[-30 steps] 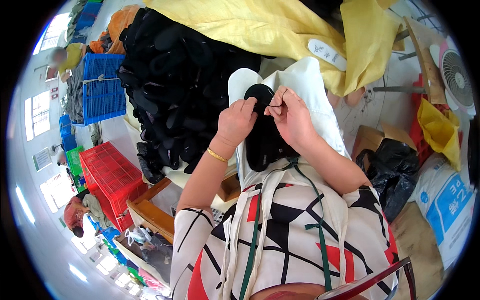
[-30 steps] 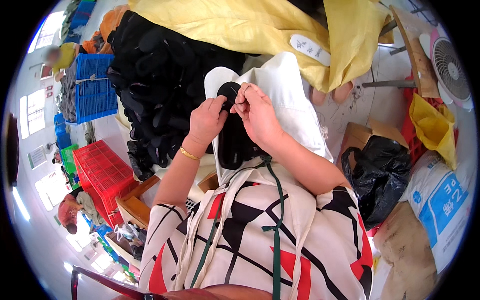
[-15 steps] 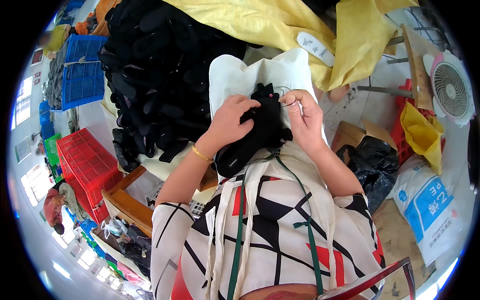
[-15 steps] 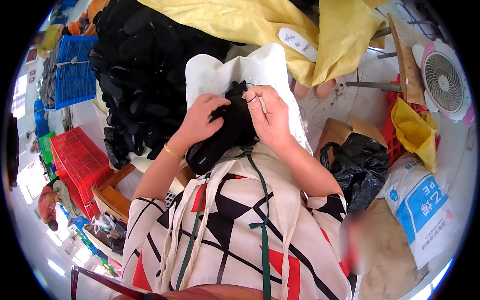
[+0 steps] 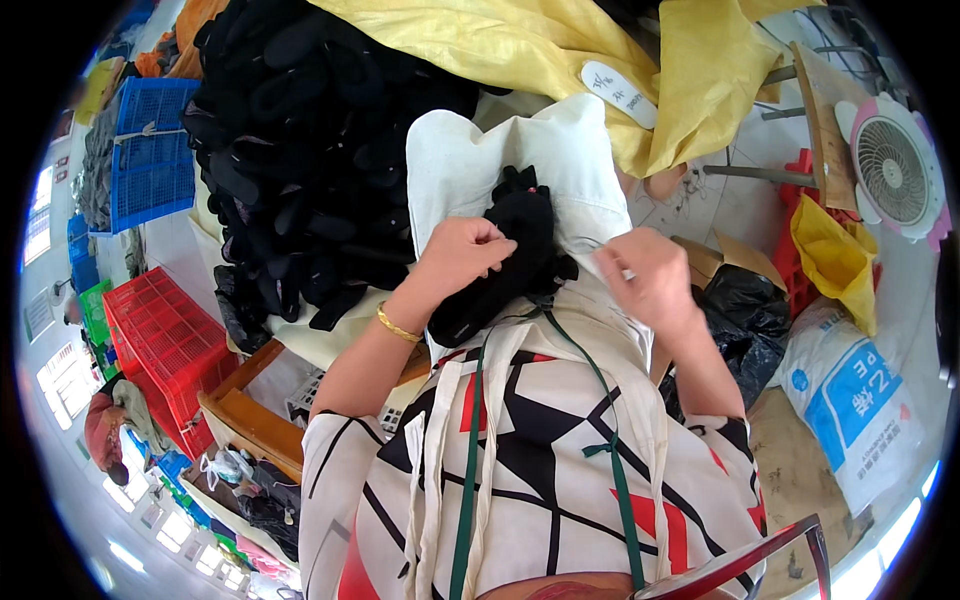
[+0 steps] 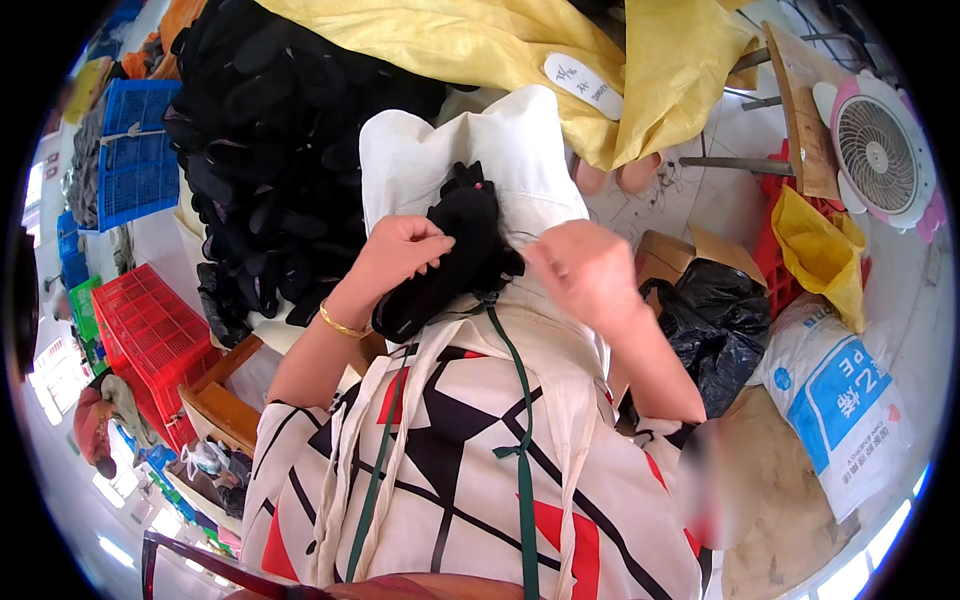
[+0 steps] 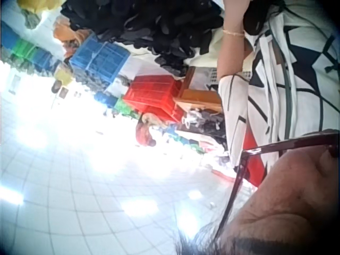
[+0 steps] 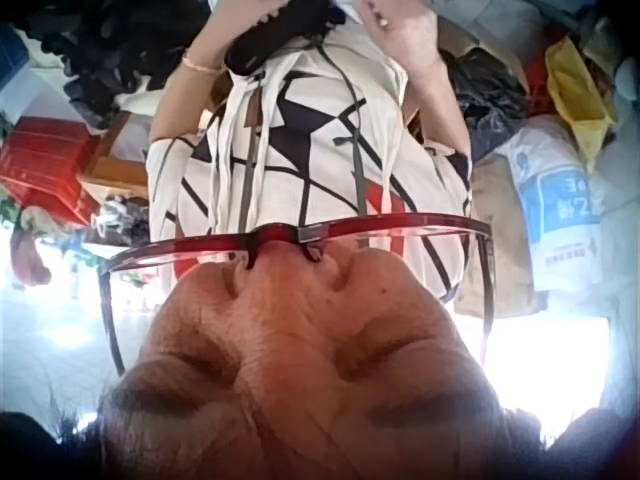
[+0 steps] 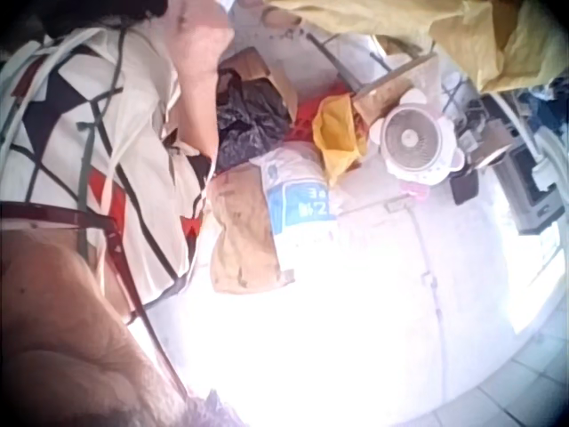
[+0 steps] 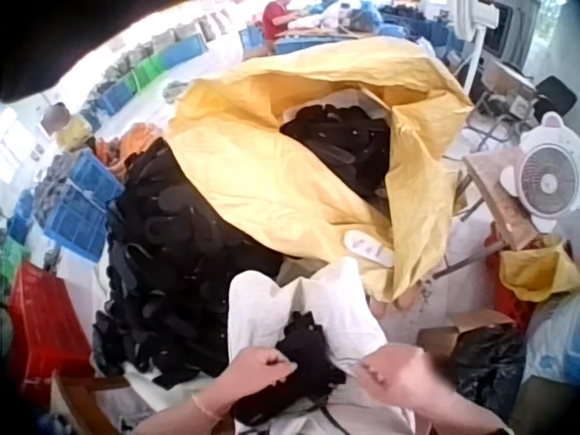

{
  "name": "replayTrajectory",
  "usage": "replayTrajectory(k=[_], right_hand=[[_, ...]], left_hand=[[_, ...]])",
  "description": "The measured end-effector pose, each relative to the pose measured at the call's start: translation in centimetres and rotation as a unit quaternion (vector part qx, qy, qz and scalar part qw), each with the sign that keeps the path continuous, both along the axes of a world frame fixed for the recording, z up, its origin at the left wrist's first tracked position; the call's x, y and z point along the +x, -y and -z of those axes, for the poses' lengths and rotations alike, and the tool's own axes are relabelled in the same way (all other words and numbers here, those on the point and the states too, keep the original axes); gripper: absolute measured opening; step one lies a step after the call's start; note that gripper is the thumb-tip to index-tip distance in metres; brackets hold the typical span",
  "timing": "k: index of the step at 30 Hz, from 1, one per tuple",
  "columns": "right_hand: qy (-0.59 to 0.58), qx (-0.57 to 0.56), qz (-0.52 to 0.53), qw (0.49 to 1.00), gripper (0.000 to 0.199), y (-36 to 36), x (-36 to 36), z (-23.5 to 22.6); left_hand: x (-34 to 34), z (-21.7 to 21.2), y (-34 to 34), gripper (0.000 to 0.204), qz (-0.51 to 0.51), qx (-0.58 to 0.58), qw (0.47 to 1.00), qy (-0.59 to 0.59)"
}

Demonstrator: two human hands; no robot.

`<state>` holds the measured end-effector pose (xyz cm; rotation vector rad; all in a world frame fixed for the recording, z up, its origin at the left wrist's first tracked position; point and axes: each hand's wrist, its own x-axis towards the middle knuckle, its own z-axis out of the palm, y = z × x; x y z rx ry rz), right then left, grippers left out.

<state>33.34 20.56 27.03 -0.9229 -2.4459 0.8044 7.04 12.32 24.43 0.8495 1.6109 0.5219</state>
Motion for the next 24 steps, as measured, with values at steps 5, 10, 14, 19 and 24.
replayTrajectory(k=[5,10,14,19,24], right_hand=[[0.089,-0.156,0.063,0.982,0.019,-1.0,3.9,1.9],[-0.027,-0.364,0.023,0.931,0.012,1.5,-3.3,1.4],[-0.011,-0.014,-0.045,0.999,0.013,1.8,-7.1,3.9],[0.05,0.055,-0.092,0.993,0.017,0.8,-8.2,4.3],[0.044,0.017,-0.097,0.994,0.014,0.1,-8.1,5.2]], left_hand=[[-0.7,0.8,0.9,0.021,-0.022,0.033,0.999,0.009],[-0.5,0.9,1.1,0.018,-0.001,0.057,0.998,-0.031],[-0.6,0.6,1.1,0.017,0.006,0.048,0.998,-0.042],[-1.3,1.2,1.1,0.022,0.0,0.042,0.999,0.02],[-2.1,2.7,0.8,0.012,0.051,0.128,0.99,0.006]])
